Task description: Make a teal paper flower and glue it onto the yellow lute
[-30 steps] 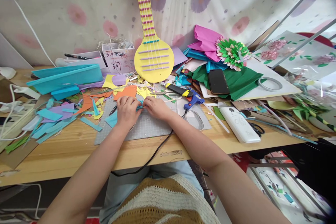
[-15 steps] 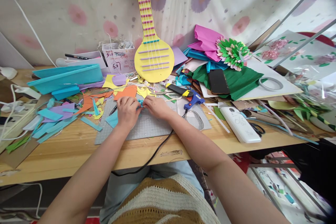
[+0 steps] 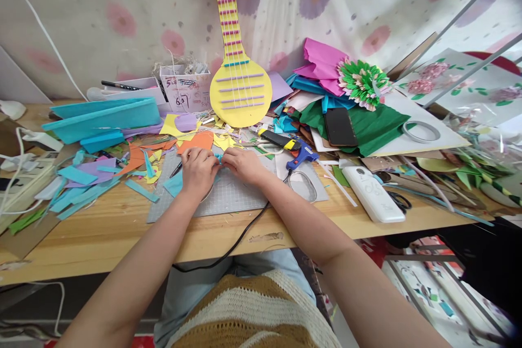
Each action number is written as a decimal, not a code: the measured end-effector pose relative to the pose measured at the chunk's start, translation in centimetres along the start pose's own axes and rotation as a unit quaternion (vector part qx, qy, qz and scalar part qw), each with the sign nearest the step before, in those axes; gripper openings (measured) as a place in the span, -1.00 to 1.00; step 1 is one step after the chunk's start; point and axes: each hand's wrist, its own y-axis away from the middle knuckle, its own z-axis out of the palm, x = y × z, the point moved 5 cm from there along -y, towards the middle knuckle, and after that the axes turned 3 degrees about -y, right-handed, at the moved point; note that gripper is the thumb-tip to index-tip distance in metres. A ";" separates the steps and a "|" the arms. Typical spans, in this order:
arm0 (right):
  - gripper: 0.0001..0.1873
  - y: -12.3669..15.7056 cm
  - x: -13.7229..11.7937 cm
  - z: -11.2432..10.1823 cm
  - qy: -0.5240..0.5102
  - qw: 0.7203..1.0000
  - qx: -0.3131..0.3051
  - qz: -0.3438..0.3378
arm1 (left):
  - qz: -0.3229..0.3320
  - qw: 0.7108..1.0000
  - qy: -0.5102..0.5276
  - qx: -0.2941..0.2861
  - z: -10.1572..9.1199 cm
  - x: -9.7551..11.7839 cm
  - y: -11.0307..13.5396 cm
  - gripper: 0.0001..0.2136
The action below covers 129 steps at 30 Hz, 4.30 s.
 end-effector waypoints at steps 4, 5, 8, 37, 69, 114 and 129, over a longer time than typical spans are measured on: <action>-0.79 0.0 0.2 0.1 -0.009 1.000 0.001 -0.002 | -0.012 1.000 -0.014 0.015 0.0 0.0 0.0 -0.92; -0.79 0.0 0.2 0.2 -0.008 1.000 0.000 -0.002 | -0.013 1.000 -0.017 0.016 0.0 0.0 0.1 -0.92; -0.78 0.0 0.2 0.2 0.002 1.000 0.001 -0.003 | -0.016 1.000 -0.019 0.016 0.0 0.1 0.2 -0.93; -0.80 0.0 0.2 0.1 -0.001 0.998 0.008 0.056 | -0.035 0.999 -0.009 0.005 0.0 0.5 0.1 -0.96; -0.77 0.2 0.1 0.0 0.023 0.998 0.012 0.058 | -0.005 1.000 -0.006 0.016 0.2 0.8 0.0 -0.90; -0.71 0.3 -0.6 -0.4 0.029 0.994 0.061 0.081 | -0.561 0.507 0.652 -0.058 3.3 0.6 1.4 -0.95; -0.65 0.6 -1.3 -0.1 -0.015 0.985 0.136 0.108 | -0.543 0.523 0.657 0.004 3.4 -0.3 1.3 -0.91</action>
